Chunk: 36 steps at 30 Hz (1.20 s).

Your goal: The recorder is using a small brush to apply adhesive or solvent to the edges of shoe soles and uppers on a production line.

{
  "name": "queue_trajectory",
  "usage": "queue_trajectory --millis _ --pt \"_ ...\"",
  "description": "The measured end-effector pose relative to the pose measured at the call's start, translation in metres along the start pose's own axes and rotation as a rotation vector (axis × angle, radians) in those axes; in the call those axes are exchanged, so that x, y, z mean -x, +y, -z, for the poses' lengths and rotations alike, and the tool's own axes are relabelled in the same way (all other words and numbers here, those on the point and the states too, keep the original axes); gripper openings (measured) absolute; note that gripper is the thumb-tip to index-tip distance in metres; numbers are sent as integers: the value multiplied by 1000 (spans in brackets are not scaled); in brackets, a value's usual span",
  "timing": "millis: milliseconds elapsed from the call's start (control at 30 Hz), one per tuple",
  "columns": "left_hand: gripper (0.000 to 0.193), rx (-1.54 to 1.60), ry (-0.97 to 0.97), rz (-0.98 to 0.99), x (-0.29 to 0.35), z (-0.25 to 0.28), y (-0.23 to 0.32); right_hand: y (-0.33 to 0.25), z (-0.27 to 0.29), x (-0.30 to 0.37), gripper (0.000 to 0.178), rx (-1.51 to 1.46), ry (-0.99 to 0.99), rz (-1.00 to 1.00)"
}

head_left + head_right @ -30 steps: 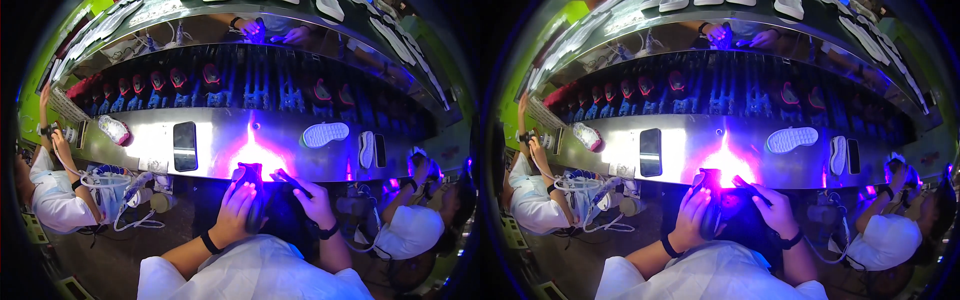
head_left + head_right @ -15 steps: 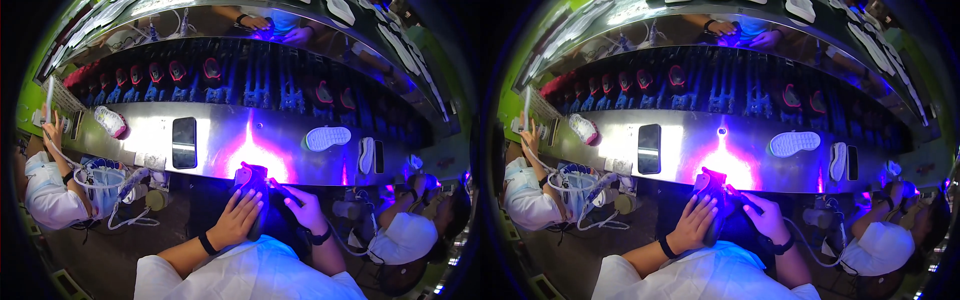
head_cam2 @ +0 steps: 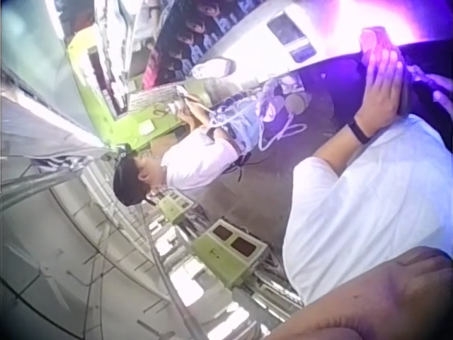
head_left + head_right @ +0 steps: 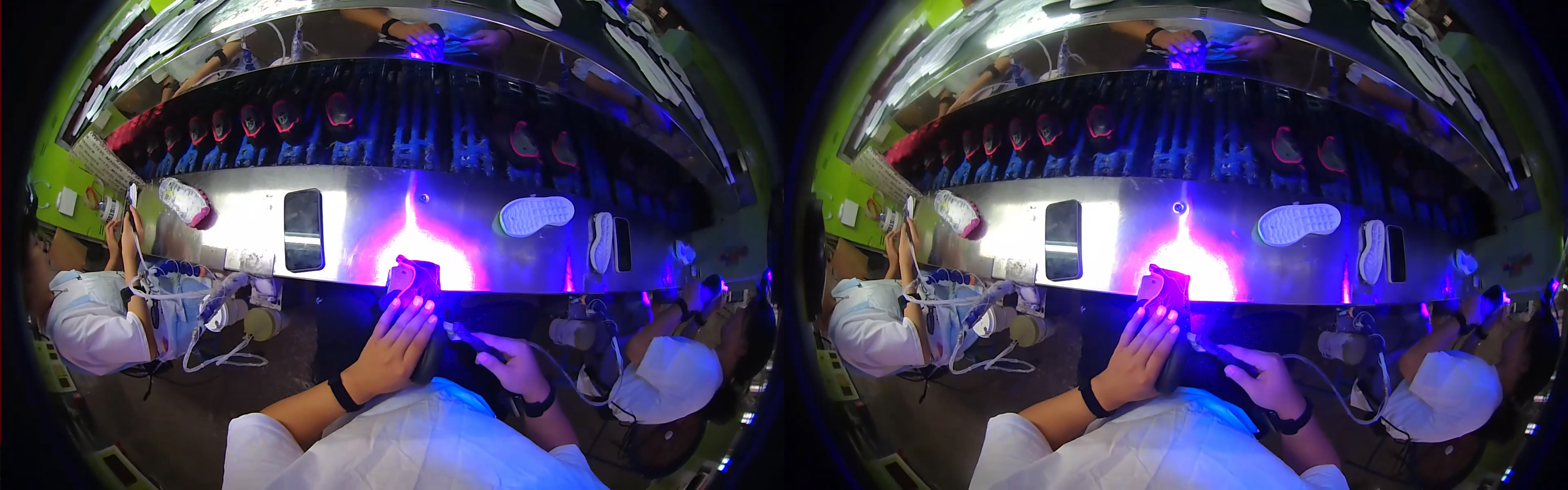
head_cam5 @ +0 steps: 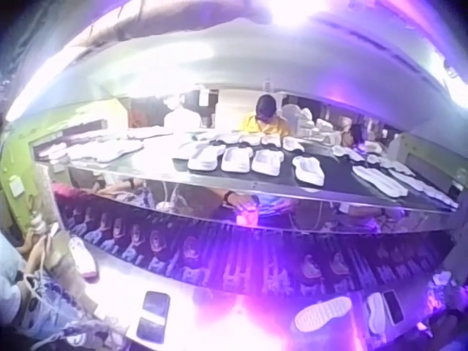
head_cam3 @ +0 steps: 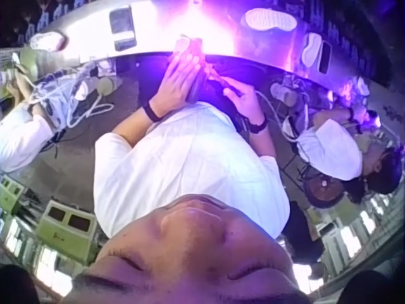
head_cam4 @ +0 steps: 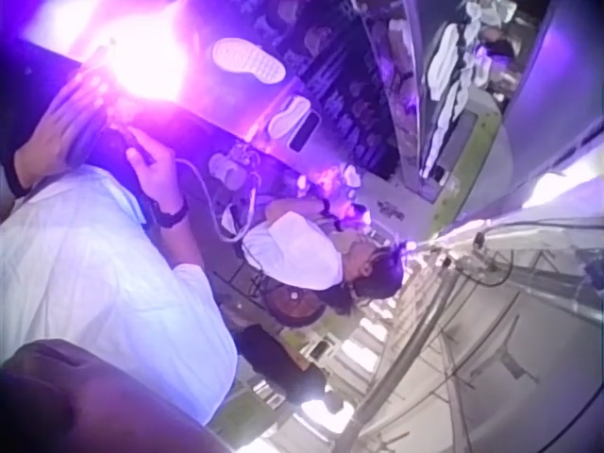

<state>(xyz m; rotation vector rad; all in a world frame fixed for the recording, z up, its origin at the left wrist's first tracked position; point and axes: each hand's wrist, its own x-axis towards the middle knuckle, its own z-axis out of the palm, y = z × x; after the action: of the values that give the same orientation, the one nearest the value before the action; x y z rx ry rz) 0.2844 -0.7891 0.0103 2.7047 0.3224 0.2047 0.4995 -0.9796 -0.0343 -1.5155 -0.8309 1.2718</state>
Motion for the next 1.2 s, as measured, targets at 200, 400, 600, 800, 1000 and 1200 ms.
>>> queue_trajectory --millis 200,400,600,800,1000,1200 --pt "74 58 11 77 -17 3 14 -12 8 -20 43 -45 28 -87" --pt "79 -40 111 111 -35 -4 23 -14 13 3 45 -180 -5 -69" --pt "77 -83 111 139 -56 -3 37 -4 20 12 47 -212 29 -16" --pt "79 -95 72 180 -76 -6 43 -11 24 35 47 -334 57 -104" --pt "73 -90 68 208 -104 -9 46 -4 26 50 46 -239 174 -87" --pt "74 -68 144 200 -126 -18 39 -30 41 34 42 273 407 150"
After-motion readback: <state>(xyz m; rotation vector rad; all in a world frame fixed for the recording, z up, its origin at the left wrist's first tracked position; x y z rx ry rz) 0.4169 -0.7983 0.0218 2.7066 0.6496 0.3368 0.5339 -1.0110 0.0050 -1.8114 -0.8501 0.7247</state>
